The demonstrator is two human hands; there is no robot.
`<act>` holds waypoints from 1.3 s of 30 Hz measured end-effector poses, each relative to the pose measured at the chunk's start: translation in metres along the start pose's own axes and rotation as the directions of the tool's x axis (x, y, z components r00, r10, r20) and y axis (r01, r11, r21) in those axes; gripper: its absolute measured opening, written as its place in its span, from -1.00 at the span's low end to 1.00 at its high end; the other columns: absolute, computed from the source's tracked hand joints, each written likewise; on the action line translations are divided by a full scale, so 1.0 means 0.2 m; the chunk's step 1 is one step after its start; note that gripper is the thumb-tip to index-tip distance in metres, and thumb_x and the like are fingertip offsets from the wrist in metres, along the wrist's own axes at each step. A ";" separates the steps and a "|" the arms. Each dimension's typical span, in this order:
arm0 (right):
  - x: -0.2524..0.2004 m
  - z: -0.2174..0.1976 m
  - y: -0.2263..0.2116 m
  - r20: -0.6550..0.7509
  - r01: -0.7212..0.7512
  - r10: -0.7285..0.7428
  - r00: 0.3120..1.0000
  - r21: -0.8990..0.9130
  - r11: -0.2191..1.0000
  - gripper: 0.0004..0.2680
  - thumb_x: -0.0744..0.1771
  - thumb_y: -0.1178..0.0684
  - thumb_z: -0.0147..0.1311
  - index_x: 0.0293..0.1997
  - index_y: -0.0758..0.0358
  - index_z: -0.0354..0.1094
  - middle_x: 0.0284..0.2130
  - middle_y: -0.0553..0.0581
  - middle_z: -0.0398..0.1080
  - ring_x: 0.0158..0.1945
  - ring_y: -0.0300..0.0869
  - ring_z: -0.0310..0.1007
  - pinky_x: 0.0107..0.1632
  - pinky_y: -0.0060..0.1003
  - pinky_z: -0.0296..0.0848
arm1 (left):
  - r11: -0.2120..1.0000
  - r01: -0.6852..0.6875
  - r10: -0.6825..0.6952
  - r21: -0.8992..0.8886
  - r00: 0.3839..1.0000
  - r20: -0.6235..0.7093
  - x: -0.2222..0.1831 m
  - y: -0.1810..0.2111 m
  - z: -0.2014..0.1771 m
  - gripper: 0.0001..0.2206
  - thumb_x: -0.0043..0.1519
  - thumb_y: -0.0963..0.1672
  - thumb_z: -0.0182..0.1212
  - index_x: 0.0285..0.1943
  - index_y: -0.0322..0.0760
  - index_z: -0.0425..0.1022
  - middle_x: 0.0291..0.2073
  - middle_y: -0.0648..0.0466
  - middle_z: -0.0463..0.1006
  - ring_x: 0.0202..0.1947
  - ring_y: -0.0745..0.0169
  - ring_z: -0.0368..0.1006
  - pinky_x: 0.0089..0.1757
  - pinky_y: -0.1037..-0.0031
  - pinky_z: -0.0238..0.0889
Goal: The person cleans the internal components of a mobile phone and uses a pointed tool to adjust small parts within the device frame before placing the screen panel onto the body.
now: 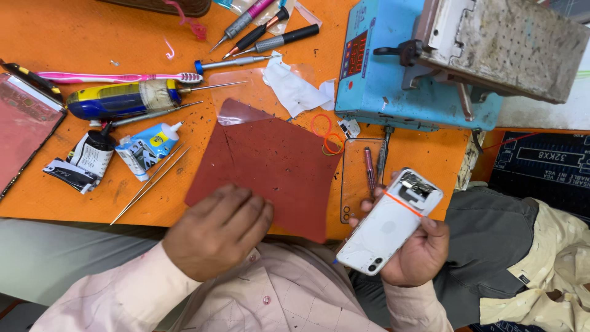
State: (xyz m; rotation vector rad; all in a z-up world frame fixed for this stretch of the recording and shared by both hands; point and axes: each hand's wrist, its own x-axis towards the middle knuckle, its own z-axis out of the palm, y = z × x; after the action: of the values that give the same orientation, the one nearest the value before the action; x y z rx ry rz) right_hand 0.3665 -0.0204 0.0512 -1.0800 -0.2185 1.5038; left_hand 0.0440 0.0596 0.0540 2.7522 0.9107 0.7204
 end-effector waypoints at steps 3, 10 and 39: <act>-0.01 -0.04 -0.06 0.066 0.058 -0.060 0.996 0.037 0.998 -0.41 0.37 -0.18 -0.05 0.60 0.26 -0.02 0.20 0.35 0.30 0.21 0.20 0.33 0.18 0.36 0.38 | 0.995 0.098 -0.102 -0.032 0.986 -0.135 0.15 -0.04 -0.13 -0.77 0.17 -0.17 0.19 -0.05 -0.37 0.59 -0.12 -0.08 0.57 -0.06 -0.02 0.52 0.00 0.18 0.38; -0.01 -0.05 -0.10 0.059 0.157 -0.158 0.986 0.028 0.987 -0.47 0.39 -0.18 -0.07 0.53 0.27 -0.01 0.16 0.33 0.30 0.21 0.16 0.32 0.21 0.26 0.37 | 0.970 0.242 -0.227 0.014 0.925 -0.306 0.43 -0.10 -0.33 -0.82 0.13 -0.20 0.32 -0.12 -0.39 0.56 -0.20 -0.01 0.52 -0.15 0.01 0.49 0.00 0.16 0.16; -0.02 -0.03 -0.06 0.106 0.076 -0.078 0.991 0.019 0.997 -0.46 0.38 -0.18 -0.05 0.52 0.27 -0.04 0.17 0.35 0.28 0.22 0.18 0.29 0.19 0.29 0.37 | 0.987 0.144 -0.141 0.068 0.989 -0.047 -0.30 0.30 0.25 -0.63 0.14 -0.16 0.18 0.12 -0.40 0.62 -0.09 0.03 0.53 -0.20 0.20 0.45 -0.16 0.40 0.33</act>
State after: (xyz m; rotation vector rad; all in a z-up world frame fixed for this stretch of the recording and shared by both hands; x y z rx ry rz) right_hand 0.3791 -0.0237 0.0575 -0.9694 -0.3198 1.4928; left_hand 0.0577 -0.0234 0.0044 2.7066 1.1497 0.7363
